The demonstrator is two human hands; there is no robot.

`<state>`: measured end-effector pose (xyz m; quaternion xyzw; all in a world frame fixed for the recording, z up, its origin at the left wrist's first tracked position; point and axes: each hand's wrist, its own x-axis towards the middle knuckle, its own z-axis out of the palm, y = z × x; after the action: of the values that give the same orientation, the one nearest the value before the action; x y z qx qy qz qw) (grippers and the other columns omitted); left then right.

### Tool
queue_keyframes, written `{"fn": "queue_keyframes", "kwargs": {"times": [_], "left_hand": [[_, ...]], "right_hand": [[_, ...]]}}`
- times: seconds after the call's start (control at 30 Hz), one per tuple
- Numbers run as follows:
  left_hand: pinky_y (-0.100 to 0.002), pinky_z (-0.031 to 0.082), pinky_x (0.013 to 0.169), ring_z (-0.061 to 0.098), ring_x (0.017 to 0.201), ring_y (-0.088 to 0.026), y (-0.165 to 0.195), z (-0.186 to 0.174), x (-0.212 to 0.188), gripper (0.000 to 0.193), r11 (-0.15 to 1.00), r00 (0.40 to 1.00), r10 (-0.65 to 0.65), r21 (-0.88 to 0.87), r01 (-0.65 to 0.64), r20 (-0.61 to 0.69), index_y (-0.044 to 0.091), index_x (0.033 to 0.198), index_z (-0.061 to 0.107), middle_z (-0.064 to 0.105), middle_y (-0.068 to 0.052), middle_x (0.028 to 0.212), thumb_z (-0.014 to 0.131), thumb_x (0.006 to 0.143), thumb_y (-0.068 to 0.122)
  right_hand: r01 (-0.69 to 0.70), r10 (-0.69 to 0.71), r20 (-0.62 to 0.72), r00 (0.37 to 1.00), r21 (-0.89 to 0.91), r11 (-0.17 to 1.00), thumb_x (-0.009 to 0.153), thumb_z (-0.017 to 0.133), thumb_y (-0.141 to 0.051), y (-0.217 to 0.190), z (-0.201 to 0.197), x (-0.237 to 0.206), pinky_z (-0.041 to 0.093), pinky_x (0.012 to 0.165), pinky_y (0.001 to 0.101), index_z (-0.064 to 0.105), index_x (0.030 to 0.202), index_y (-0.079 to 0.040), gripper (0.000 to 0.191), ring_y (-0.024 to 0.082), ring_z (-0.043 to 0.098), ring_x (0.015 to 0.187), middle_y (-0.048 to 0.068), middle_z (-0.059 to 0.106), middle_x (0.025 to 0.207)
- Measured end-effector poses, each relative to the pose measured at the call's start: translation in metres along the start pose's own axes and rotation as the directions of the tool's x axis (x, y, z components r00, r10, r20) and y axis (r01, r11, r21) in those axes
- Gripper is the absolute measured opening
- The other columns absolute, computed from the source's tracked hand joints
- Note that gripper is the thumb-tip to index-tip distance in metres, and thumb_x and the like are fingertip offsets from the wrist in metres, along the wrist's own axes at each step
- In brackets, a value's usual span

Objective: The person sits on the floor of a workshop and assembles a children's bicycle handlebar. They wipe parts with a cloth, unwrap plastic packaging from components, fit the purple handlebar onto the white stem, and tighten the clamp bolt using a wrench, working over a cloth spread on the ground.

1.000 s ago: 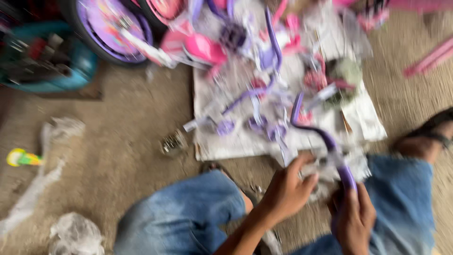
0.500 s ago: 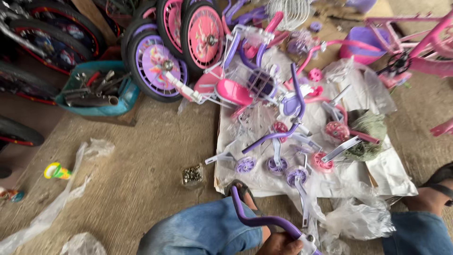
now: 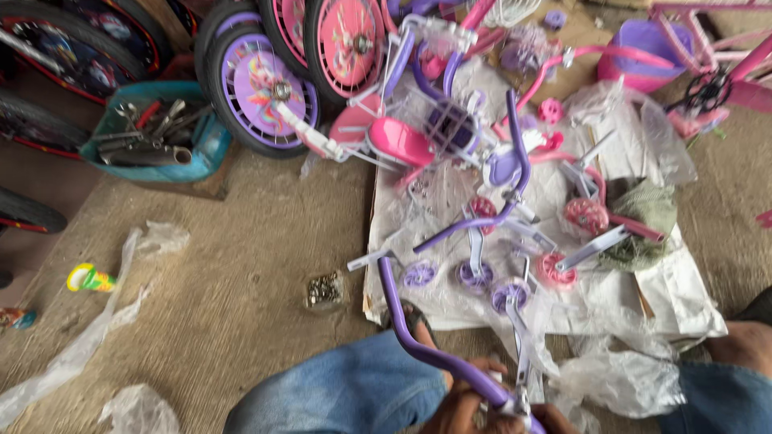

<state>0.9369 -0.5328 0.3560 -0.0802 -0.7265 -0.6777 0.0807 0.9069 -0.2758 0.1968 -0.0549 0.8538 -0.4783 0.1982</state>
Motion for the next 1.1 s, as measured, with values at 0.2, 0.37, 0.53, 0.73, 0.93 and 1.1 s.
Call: {"fn": "queue_keyframes", "kwargs": {"times": [0.2,0.37,0.53,0.73,0.93,1.1], "left_hand": [[-0.037,0.053,0.098,0.072,0.093,-0.021,0.048,-0.036,0.016,0.063,0.780,0.772,-0.614,0.274,0.563,0.161,0.008,0.120,0.071,0.066,-0.009,0.084,0.072,0.088,0.062],[-0.030,0.052,0.090,0.064,0.096,-0.013,0.037,-0.032,0.022,0.067,0.694,0.793,-0.524,-0.385,0.608,0.310,-0.007,0.122,0.060,0.068,-0.004,0.096,0.077,0.092,0.050],[-0.033,0.048,0.094,0.055,0.101,-0.014,0.011,-0.016,0.026,0.058,0.726,0.883,-0.367,-0.504,0.468,0.292,0.011,0.141,0.047,0.057,-0.004,0.106,0.069,0.097,0.042],[-0.041,0.052,0.098,0.065,0.105,-0.022,-0.026,0.002,0.030,0.040,0.285,0.839,-0.507,-0.880,0.379,0.197,0.007,0.124,0.061,0.066,-0.012,0.112,0.051,0.104,0.040],[-0.045,0.052,0.100,0.068,0.110,-0.026,-0.041,0.005,0.034,0.033,0.425,0.857,-0.515,-0.859,0.284,0.028,0.005,0.097,0.058,0.063,-0.013,0.109,0.054,0.107,0.036],[-0.042,0.049,0.100,0.065,0.107,-0.025,-0.044,0.000,0.030,0.043,0.625,0.890,-0.453,-0.729,0.279,-0.047,0.003,0.096,0.058,0.062,-0.013,0.106,0.050,0.107,0.044]], "right_hand": [[0.006,-0.006,-0.058,0.998,0.004,1.000,0.078,0.081,-0.039,0.017,0.015,0.010,0.064,0.075,0.0335,0.075,0.114,-0.012,0.045,0.017,0.083,0.080,0.009,0.079,0.081],[0.028,-0.022,-0.138,0.990,0.043,0.999,0.082,0.077,-0.029,-0.047,0.006,-0.005,0.061,0.070,0.0304,0.077,0.113,-0.007,0.037,0.016,0.081,0.076,0.009,0.079,0.082],[-0.109,0.110,-0.006,0.994,0.136,0.985,0.086,0.071,-0.024,-0.134,-0.016,-0.005,0.059,0.058,0.0301,0.073,0.117,-0.004,0.037,0.014,0.072,0.059,0.009,0.076,0.071],[-0.031,0.024,0.028,0.999,0.261,0.965,0.091,0.068,-0.018,-0.178,-0.019,0.007,0.054,0.057,0.0228,0.066,0.126,-0.001,0.039,0.004,0.061,0.065,0.000,0.070,0.078],[0.095,-0.117,0.107,0.987,0.195,0.976,0.091,0.071,-0.018,-0.189,-0.008,0.017,0.044,0.052,0.0233,0.071,0.111,0.000,0.028,0.004,0.054,0.059,0.000,0.067,0.071],[0.106,-0.129,0.173,0.977,0.137,0.985,0.090,0.071,-0.018,-0.198,-0.012,0.025,0.041,0.053,0.0234,0.070,0.106,0.001,0.025,0.005,0.050,0.060,0.002,0.063,0.072]]}}
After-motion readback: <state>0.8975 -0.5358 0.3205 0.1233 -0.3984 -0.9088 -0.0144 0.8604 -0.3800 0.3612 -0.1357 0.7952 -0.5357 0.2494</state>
